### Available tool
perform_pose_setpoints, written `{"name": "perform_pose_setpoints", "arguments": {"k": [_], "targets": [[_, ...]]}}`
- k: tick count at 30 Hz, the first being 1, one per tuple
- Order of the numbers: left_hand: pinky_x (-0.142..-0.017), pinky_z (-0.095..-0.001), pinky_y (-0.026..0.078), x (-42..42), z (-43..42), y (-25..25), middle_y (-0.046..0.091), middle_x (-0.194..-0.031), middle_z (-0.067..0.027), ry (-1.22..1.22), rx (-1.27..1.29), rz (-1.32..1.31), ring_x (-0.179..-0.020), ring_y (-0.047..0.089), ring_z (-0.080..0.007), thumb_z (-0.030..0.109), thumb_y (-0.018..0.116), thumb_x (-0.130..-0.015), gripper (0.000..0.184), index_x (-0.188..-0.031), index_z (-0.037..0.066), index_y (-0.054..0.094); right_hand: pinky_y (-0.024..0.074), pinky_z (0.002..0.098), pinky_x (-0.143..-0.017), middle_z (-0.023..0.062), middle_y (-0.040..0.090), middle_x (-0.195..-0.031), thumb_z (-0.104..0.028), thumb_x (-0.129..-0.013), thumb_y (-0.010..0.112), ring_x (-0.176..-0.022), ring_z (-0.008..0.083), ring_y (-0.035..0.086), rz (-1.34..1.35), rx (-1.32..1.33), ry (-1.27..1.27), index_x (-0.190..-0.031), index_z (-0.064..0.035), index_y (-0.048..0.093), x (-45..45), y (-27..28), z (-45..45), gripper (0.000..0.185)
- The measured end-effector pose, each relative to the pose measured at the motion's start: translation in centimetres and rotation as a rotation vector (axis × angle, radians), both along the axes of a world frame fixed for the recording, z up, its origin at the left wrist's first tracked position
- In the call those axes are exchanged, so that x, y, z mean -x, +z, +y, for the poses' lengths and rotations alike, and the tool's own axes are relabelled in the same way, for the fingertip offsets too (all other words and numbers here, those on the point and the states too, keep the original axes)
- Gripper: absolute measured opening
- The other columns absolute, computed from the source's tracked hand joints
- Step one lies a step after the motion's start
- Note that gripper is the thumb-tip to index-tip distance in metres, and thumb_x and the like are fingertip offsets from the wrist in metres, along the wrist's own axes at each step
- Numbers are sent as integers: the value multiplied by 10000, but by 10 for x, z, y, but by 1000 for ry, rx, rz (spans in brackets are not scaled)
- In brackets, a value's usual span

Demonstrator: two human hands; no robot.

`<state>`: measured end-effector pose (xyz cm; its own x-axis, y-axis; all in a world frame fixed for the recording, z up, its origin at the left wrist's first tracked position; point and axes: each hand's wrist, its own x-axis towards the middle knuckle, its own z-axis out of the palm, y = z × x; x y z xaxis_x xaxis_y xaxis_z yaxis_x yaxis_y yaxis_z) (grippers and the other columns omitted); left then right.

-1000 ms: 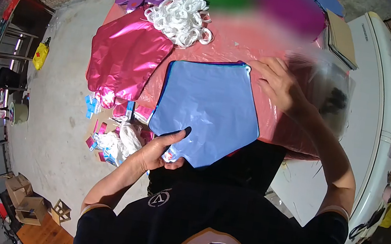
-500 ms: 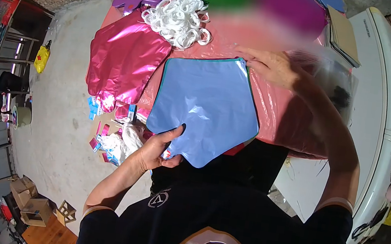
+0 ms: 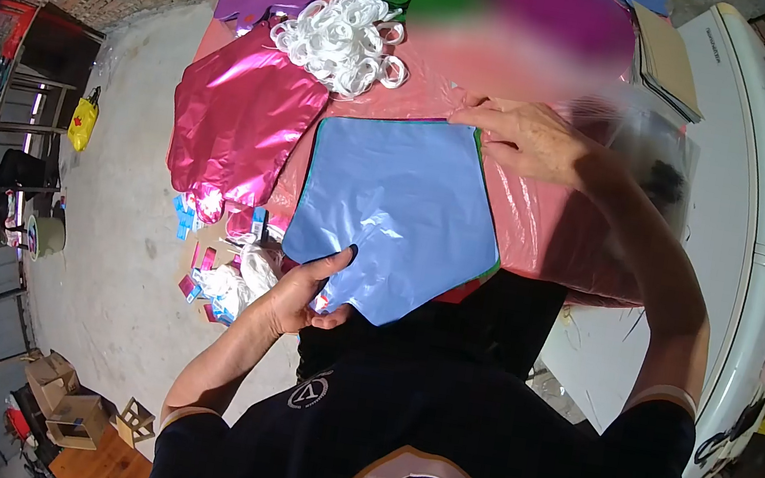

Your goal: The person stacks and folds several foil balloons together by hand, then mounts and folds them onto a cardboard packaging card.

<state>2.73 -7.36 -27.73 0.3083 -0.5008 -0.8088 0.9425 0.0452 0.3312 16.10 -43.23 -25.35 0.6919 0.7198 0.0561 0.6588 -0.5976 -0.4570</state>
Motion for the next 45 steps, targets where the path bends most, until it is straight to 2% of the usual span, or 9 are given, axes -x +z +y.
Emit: {"name": "perform_pose_setpoints", "arguments": {"k": [5, 8, 18, 25, 26, 29, 37, 41, 45], "targets": [[-326, -260, 374, -11, 11, -5, 658, -696, -151, -161, 48, -57, -447, 615, -237, 571, 635, -957, 583, -1087, 3, 610, 479, 433, -1059, 129, 513, -1283, -75, -923, 662, -1220, 318, 545, 8, 85, -20, -1386, -123, 541, -3, 2, 3, 480], [-313, -254, 371, -12, 13, -5, 683, -727, -176, -184, 10, -105, -460, 637, -249, 594, 634, -948, 618, -1135, 5, 607, 504, 423, -975, 111, 526, -1251, 0, -871, 675, -1167, 301, 565, 9, 1, -47, -1344, -121, 560, -2, 0, 6, 502], [-377, -242, 418, -18, 23, -7, 706, -761, -198, -345, 171, -83, -474, 637, -207, 521, 551, -1030, 533, -1264, 42, 557, 520, 419, -946, 103, 516, -1228, -58, -899, 659, -1134, 295, 582, 14, 51, -62, -1272, -103, 572, -3, 5, 9, 385], [-382, -261, 404, -15, 5, 8, 667, -707, -143, -246, -33, -128, -544, 660, -226, 525, 602, -1000, 539, -1104, -3, 616, 501, 442, -1016, 117, 502, -1282, -106, -916, 666, -1189, 321, 566, 61, 96, -78, -1304, -100, 555, -3, 7, 9, 403], [-372, -237, 321, -12, -1, 15, 581, -631, -80, -119, -146, -82, -451, 544, -165, 531, 617, -993, 531, -999, 0, 611, 492, 451, -1053, 130, 496, -1314, -123, -925, 667, -1221, 336, 556, 102, 126, -84, -1334, -100, 548, -4, 11, 10, 426], [-389, -249, 231, -15, 13, -2, 450, -556, -26, -72, 66, 49, -399, 366, -108, 526, 563, -1029, 523, -877, 26, 582, 487, 431, -1057, 142, 513, -1274, -97, -917, 661, -1229, 329, 552, 133, 126, -150, -1348, -93, 550, -1, 14, 13, 445], [-386, -253, 156, -13, 9, 19, 288, -472, 46, -120, -9, -31, -365, 244, -70, 557, 512, -1040, 592, -699, 73, 513, 402, 509, -1098, 146, 535, -1446, -19, -742, 738, -1351, 346, 507, -176, 3, -83, -1382, -104, 593, 90, 50, 2, 662], [-385, -234, 126, -22, 6, 32, 318, -503, 49, -173, 43, -13, -373, 238, -43, 513, 542, -1045, 515, -838, 42, 569, 383, 551, -1103, 145, 555, -1444, -27, -672, 799, -1398, 344, 476, -377, 49, -153, -1349, -125, 631, 126, 44, 4, 704], [-373, -218, 119, -40, -3, 37, 384, -556, 44, -274, 65, -27, -387, 244, -28, 445, 590, -1044, 424, -923, 39, 589, 393, 518, -1106, 75, 645, -1329, -120, -890, 690, -1338, 270, 541, -851, 3, -98, -1234, -156, 697, 138, 27, 5, 346]]}}
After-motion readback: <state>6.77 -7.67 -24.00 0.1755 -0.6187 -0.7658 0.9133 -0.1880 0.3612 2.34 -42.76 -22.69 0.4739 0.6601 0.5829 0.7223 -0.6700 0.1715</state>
